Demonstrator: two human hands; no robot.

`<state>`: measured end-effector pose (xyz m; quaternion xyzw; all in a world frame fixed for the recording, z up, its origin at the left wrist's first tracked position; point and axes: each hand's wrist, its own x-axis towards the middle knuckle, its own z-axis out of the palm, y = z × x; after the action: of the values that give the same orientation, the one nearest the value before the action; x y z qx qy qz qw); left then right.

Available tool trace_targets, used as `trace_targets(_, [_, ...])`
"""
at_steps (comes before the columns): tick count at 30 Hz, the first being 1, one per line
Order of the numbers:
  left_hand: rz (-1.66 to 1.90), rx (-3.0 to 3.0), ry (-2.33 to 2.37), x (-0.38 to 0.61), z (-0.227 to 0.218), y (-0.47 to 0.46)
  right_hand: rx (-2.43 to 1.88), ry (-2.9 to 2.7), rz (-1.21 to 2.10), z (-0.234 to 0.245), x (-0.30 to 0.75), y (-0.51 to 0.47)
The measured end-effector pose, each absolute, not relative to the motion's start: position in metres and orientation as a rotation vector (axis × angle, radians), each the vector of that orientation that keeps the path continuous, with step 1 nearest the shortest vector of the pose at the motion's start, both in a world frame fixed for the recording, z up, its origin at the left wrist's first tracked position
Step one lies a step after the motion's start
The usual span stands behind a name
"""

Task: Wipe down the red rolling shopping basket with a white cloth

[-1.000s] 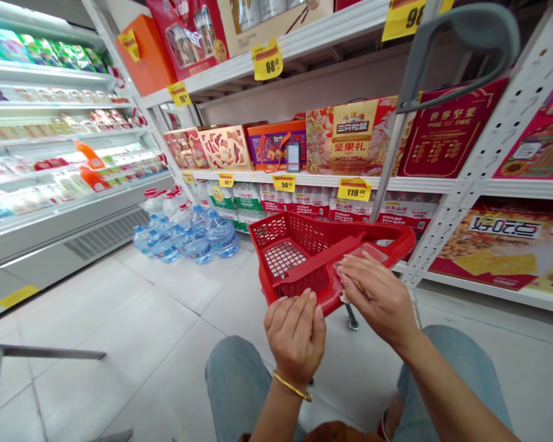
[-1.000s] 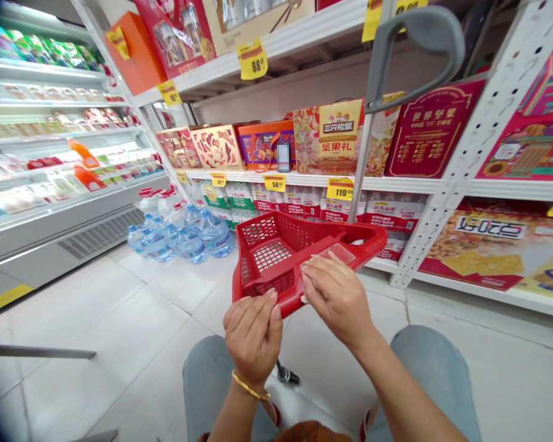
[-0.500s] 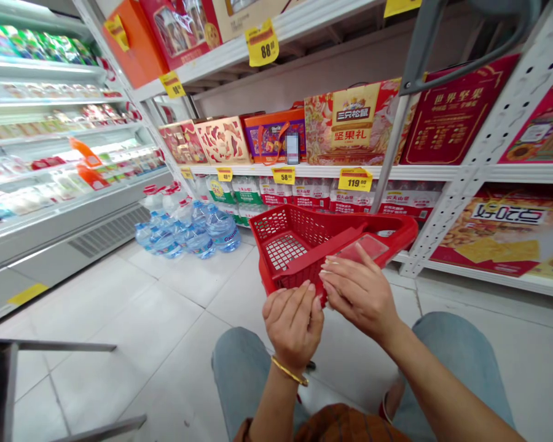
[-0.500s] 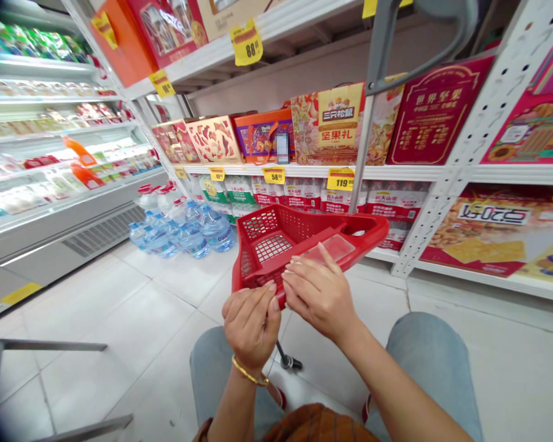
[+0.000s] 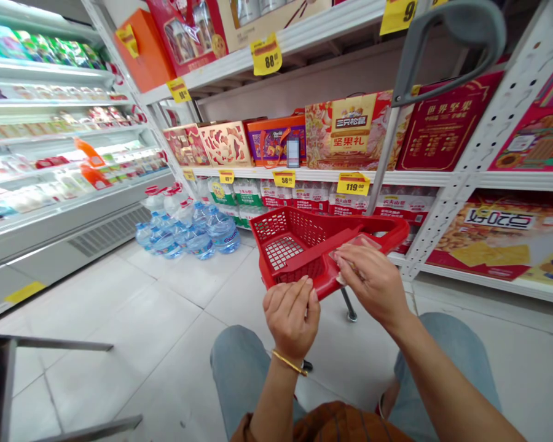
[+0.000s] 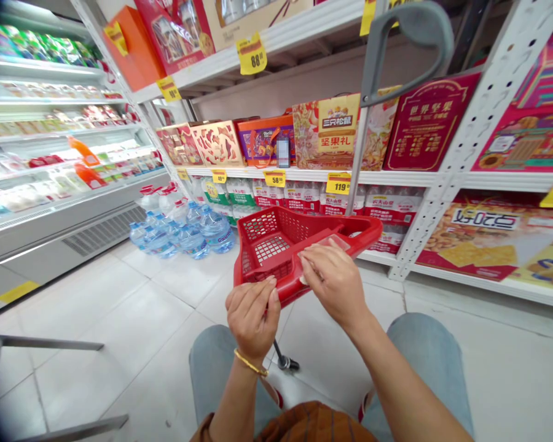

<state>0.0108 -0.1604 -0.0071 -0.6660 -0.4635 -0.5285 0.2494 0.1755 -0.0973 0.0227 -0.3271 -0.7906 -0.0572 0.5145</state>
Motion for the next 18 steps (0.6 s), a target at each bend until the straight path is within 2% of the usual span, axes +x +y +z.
trace_targets(7, [-1.442,-1.802,-1.272,0.006,-0.01,-0.163,-0.629,-1.998,-0.274,0.019,0.145,-0.119])
trace_targets(18, [-1.457,-1.874,-1.196,-0.003,-0.003,-0.163,-0.646,-1.956,-0.224,0.019,0.172,-0.096])
